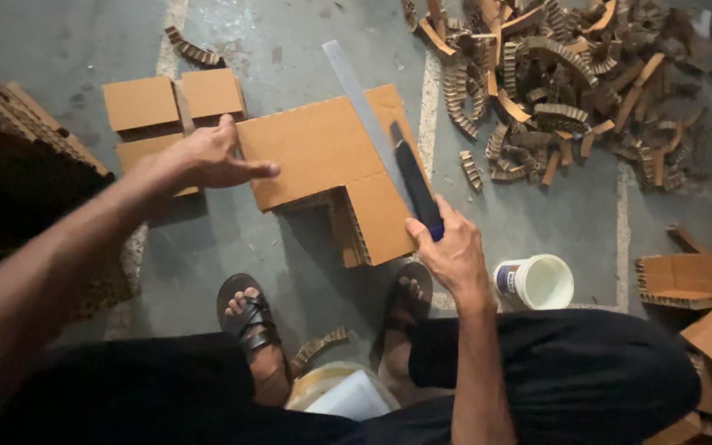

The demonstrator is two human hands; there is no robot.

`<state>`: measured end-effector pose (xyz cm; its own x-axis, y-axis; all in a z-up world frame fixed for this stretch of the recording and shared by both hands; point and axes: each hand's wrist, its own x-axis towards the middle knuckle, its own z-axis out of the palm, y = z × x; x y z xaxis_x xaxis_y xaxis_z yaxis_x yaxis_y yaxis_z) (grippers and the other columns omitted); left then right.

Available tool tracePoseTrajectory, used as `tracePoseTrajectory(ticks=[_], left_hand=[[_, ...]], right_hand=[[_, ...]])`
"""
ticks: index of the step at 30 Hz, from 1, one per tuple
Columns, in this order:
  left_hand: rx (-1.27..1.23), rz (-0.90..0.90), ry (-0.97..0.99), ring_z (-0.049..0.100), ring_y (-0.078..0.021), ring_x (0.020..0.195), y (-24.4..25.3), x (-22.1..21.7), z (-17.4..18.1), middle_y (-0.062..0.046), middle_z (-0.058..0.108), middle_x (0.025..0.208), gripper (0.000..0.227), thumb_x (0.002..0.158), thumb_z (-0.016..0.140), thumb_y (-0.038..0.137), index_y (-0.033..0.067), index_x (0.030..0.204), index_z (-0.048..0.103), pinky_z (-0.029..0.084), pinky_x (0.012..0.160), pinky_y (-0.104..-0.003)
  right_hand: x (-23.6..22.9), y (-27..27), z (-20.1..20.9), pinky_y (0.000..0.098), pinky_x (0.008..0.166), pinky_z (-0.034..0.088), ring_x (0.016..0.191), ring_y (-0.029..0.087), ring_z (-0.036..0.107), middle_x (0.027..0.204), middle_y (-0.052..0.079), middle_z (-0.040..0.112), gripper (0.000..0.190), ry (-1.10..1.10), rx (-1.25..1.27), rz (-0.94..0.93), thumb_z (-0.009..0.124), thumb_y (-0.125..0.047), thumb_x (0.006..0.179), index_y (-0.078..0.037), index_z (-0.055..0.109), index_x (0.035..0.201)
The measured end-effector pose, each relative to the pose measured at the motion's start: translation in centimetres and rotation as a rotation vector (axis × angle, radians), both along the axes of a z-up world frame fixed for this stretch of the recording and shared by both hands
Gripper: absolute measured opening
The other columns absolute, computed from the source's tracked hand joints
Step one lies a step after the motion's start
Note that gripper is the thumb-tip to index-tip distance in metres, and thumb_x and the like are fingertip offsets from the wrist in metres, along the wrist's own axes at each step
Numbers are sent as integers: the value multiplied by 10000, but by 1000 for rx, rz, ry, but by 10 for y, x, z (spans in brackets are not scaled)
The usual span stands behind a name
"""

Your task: The person sits on the floor and uses a metal ruler and a utility knife to cut corrugated cardboard sheets into smaller rectangular pieces. They repeatedly measure, score, and snap the cardboard, then separate the cut pieces and set them aside.

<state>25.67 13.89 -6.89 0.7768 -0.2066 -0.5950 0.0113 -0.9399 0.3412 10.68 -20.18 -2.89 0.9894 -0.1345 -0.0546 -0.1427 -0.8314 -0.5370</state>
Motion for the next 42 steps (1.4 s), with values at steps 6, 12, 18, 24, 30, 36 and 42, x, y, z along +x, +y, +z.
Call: tracePoseTrajectory(ticks=[6, 12, 18, 24, 30, 36, 42], left_hand=[[-321, 247, -128, 572, -426, 1281, -9, -18, -16, -353, 539, 1393, 1251, 785, 793, 477, -52, 1603, 8, 477, 1090, -442], [-808, 382, -157, 588, -311, 1273, -10, -22, -34, -271, 547, 1444, 1199, 788, 832, 271, 24, 1621, 6, 502, 1051, -415], [-1164, 617, -73, 639, -260, 1200, -19, -34, -72, -149, 613, 1444, 911, 880, 661, 118, 144, 1666, 201, 533, 892, -395], [-1420, 644, -104, 636, -215, 1192, -36, -35, -87, -146, 598, 1462, 827, 975, 576, 38, 115, 1686, 160, 550, 946, -321], [-1301, 698, -60, 529, -163, 617, -41, -40, -84, -95, 618, 905, 909, 970, 594, 81, 131, 1671, 18, 472, 493, -318], [-1360, 684, -86, 488, -101, 600, -44, -38, -91, -40, 584, 837, 935, 971, 608, 76, 102, 1676, -7, 405, 474, -261], [-1485, 641, -121, 647, -270, 1232, -44, -36, -93, -219, 567, 1494, 979, 944, 663, 136, 78, 1655, -8, 568, 994, -337]], right_hand=[[-19, -3, -1, 406, 947, 532, 1104, 365, 710, 1169, 244, 725, 800, 126, 74, -1, 786, -397, 795, -19, 521, 1449], [-29, -44, -29, 415, 1012, 459, 1269, 371, 555, 1390, 267, 559, 1350, 215, 62, 114, 1019, -295, 515, -60, 214, 1572], [-34, -31, -84, 440, 882, 555, 1062, 319, 691, 1160, 234, 714, 947, 122, 161, 44, 917, -173, 607, -82, 490, 1448], [-39, -16, -122, 404, 649, 588, 755, 287, 759, 811, 109, 776, 293, 98, 259, -98, 886, -187, 755, -86, 806, 1018], [-34, -42, -160, 338, 739, 605, 918, 187, 775, 947, 78, 794, 286, -236, 82, 80, 863, -125, 726, -122, 796, 1004], [-34, -53, -176, 325, 747, 610, 897, 160, 779, 937, 66, 802, 280, -158, 104, 64, 863, -113, 734, -122, 791, 1004], [-42, -74, -201, 371, 745, 604, 946, 216, 761, 1005, 84, 791, 431, -26, 278, -41, 843, -90, 703, -71, 733, 1120]])
